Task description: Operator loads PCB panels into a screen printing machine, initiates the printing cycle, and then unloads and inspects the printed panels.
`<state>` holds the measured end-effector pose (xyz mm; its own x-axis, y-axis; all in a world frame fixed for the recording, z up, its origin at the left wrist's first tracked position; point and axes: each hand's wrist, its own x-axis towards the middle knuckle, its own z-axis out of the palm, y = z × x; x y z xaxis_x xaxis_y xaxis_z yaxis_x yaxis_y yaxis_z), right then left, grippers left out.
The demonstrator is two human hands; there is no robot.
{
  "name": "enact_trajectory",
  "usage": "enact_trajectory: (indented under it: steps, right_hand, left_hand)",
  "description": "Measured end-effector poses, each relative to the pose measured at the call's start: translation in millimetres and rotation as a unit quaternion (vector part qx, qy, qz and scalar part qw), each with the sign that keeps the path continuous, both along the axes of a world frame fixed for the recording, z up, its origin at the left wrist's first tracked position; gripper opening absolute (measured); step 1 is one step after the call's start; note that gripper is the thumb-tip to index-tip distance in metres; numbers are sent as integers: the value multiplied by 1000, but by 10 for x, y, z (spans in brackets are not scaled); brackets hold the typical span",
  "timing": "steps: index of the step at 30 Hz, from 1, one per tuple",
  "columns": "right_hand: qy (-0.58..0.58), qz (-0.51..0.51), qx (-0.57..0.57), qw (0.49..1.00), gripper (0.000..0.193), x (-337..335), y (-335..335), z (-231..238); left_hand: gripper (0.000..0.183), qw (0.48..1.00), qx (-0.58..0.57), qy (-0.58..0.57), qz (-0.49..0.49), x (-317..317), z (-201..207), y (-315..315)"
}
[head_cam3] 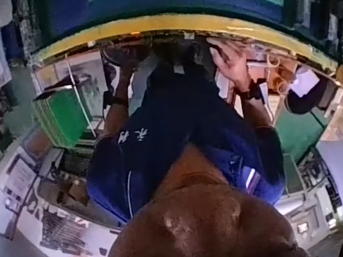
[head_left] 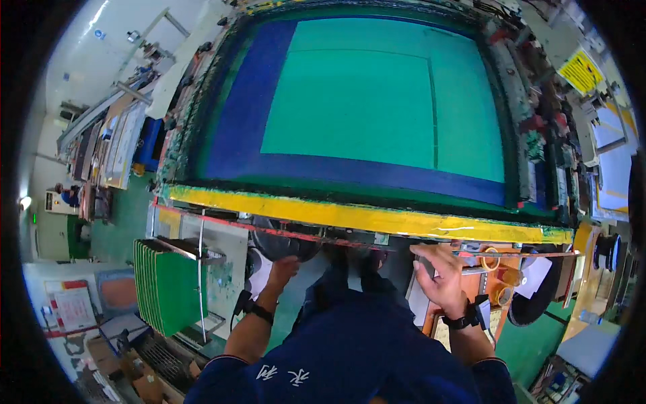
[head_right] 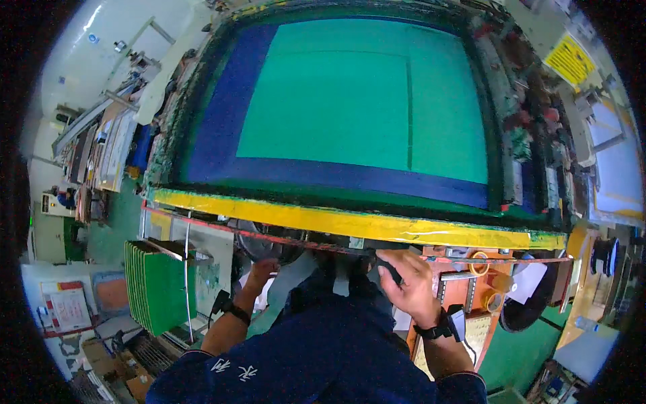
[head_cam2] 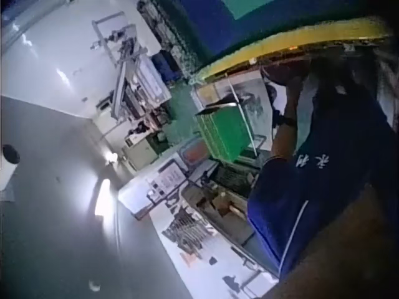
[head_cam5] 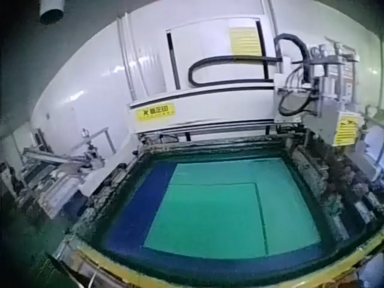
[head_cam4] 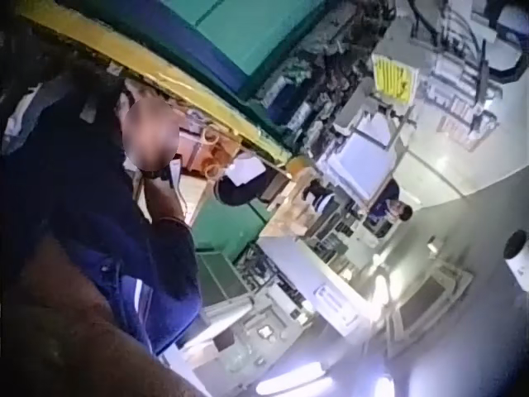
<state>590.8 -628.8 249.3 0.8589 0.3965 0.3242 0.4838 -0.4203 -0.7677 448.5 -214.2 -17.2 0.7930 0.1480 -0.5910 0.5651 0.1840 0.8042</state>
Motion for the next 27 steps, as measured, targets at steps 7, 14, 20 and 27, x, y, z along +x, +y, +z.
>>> enact_trajectory:
  steps: [7,14,20,27]
  right_hand:
    - [-26,-5,-4,1000,25,-101,312,42]
    - [18,5,-24,1000,21,-406,863,-47]
    - [36,36,-59,997,19,-683,1149,-421]
    - [138,-96,-77,983,19,-707,844,-346]
  left_hand:
    - [19,993,30,-97,68,592,999,71]
    - [20,984,3,-180,12,827,1109,432]
    - [23,973,41,-213,-74,914,962,540]
    - [22,939,65,-317,-117,1965,1577,1496]
